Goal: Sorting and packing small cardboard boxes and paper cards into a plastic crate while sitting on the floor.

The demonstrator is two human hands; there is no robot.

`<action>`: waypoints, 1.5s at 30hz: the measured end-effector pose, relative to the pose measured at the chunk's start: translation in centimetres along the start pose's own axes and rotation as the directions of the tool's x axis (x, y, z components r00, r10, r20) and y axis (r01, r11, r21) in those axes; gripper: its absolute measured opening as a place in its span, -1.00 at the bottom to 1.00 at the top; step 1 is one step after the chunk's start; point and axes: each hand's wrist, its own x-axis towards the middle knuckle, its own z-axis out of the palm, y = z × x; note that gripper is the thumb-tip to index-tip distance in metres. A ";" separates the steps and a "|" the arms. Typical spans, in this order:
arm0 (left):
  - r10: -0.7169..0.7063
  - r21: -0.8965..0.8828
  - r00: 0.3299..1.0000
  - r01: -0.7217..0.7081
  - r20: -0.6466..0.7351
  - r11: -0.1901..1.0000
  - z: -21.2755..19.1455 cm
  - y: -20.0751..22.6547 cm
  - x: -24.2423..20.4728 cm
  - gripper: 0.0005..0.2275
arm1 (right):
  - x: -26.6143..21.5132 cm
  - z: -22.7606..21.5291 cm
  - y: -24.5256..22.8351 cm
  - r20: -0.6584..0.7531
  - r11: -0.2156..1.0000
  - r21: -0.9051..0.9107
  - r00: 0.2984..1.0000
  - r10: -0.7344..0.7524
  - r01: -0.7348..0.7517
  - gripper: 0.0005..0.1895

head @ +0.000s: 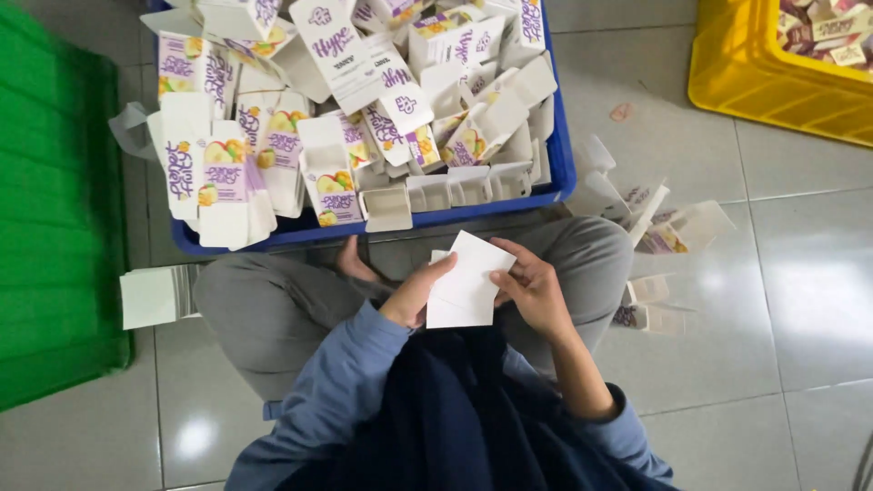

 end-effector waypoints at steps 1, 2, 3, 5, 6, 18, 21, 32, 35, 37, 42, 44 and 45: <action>-0.012 0.002 1.000 0.012 -0.004 1.000 0.7 -0.3 0.3 -0.34 | -0.3 -0.5 0.4 -0.006 1.000 0.005 1.000 0.010 -0.010 -0.48; -0.088 -0.101 0.996 0.090 0.027 0.991 1.4 -0.5 0.6 -0.41 | -0.6 -0.9 0.8 -0.083 0.988 -0.150 0.996 -0.045 0.032 -0.50; -0.158 -0.204 0.985 0.167 0.063 0.964 2.0 -0.7 0.9 -0.48 | -0.8 -1.4 1.2 -0.145 0.950 -0.307 0.983 -0.110 0.061 -0.52; -0.146 -0.266 0.987 0.157 0.061 0.951 2.8 -0.1 0.1 -0.51 | -1.0 -3.2 1.1 -0.241 0.943 -0.328 0.960 -0.144 0.059 -0.59; -0.123 -0.326 0.991 0.136 0.061 0.935 3.2 0.3 -0.3 -0.55 | -1.1 -4.1 1.0 -0.329 0.933 -0.355 0.925 -0.190 0.066 -0.67; 0.281 0.042 0.930 -0.279 -0.238 0.959 2.3 -2.1 0.8 -0.65 | -3.4 -6.8 -1.5 -0.150 0.999 0.037 0.988 -0.025 0.030 -0.66; 0.380 0.124 0.853 -0.359 -0.359 0.925 6.8 0.5 -3.2 -0.63 | -3.4 -4.0 0.4 -0.193 0.994 0.112 0.981 0.014 0.008 -0.71; 0.302 -0.303 0.952 -0.303 -0.054 0.903 6.2 2.4 -4.5 -0.57 | -2.8 -6.2 3.7 -0.349 0.899 0.437 0.927 0.139 0.030 -0.84; 0.305 -0.262 0.952 -0.288 0.024 0.921 9.9 5.3 -7.5 -0.47 | -2.6 -10.1 5.2 -0.356 0.830 0.548 0.926 0.123 0.101 -0.80; 0.288 -0.205 0.952 -0.304 -0.107 0.930 8.0 4.1 -6.1 -0.52 | -2.9 -12.0 6.4 -0.356 0.835 0.537 0.930 0.095 0.120 -0.76; 0.379 -0.030 0.881 -0.403 -0.283 0.915 6.1 2.3 -4.8 -0.70 | -4.6 -11.3 4.7 -0.257 0.936 0.350 0.965 0.057 0.038 -0.74; 0.385 0.045 0.886 -0.388 -0.258 0.921 5.0 1.9 -4.4 -0.70 | -5.0 -11.2 3.0 -0.168 0.982 0.184 0.986 -0.020 0.051 -0.76; 0.391 0.121 0.891 -0.372 -0.232 0.920 4.4 1.7 -4.2 -0.70 | -5.2 -11.1 2.1 -0.065 0.997 0.015 0.995 -0.081 0.082 -0.78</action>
